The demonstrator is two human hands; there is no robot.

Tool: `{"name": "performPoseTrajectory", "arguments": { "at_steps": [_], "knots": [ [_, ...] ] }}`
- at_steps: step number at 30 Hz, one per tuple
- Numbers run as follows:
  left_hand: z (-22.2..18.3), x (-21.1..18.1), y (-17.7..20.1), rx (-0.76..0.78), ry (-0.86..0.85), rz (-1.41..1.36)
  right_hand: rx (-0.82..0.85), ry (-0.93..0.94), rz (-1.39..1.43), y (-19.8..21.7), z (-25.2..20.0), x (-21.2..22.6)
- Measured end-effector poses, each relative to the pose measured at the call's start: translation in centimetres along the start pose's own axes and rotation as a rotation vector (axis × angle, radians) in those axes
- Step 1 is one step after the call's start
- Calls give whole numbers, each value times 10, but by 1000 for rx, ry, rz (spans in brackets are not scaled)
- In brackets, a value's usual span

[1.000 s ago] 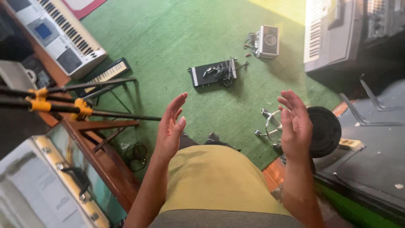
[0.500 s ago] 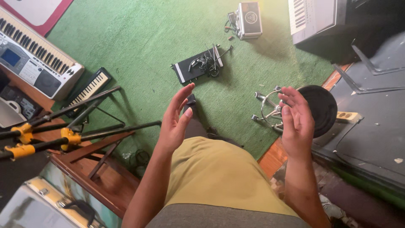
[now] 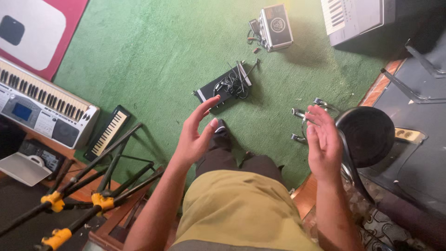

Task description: The person closes a black case, picks up a gold case from the floor to place it on a workbench, and opens it. The person then gathers microphones, a foam insert, a manual, a coiled cable, and antennae from the floor and places them on the workbench.

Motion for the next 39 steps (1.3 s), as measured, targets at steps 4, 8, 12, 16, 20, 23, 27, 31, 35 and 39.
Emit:
{"name": "performPoseTrajectory", "arguments": {
  "at_steps": [4,8,12,16,20,23,27,31,35,39],
  "knots": [
    [59,39,4,31,-3,40,-18,-87,-26,-25,38,-33],
    [109,94,-5,23,53,70,-6,-184,-59,-38,71,-80],
    [136,173,-26,-38,82,108,7,-224,-73,-46,105,-151],
    [167,282,-44,-122,153,119,-2,-311,-29,-62,124,-249],
    [184,407,-71,-241,276,106,-22,-415,11,-87,136,-383],
    [182,495,-89,-271,390,161,-46,-531,26,-111,128,-498],
    [199,595,-103,-232,471,312,-48,-680,-26,-149,119,-636],
    [200,679,-114,-126,353,423,-17,-783,-229,-175,97,-751],
    [215,744,-127,-95,256,472,-28,-771,-289,-202,90,-836],
    [220,795,-147,-60,354,538,-8,-751,-322,-223,80,-887]
  ]
}}
Point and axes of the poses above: each hand's wrist, its own z-axis towards the middle knuckle, its own y-axis out of the back of the hand, x = y × z, the point moved 1 cm from there along z, towards the middle knuckle, and after that the axes turned 9 degrees about -x, right-handed, at the moved point
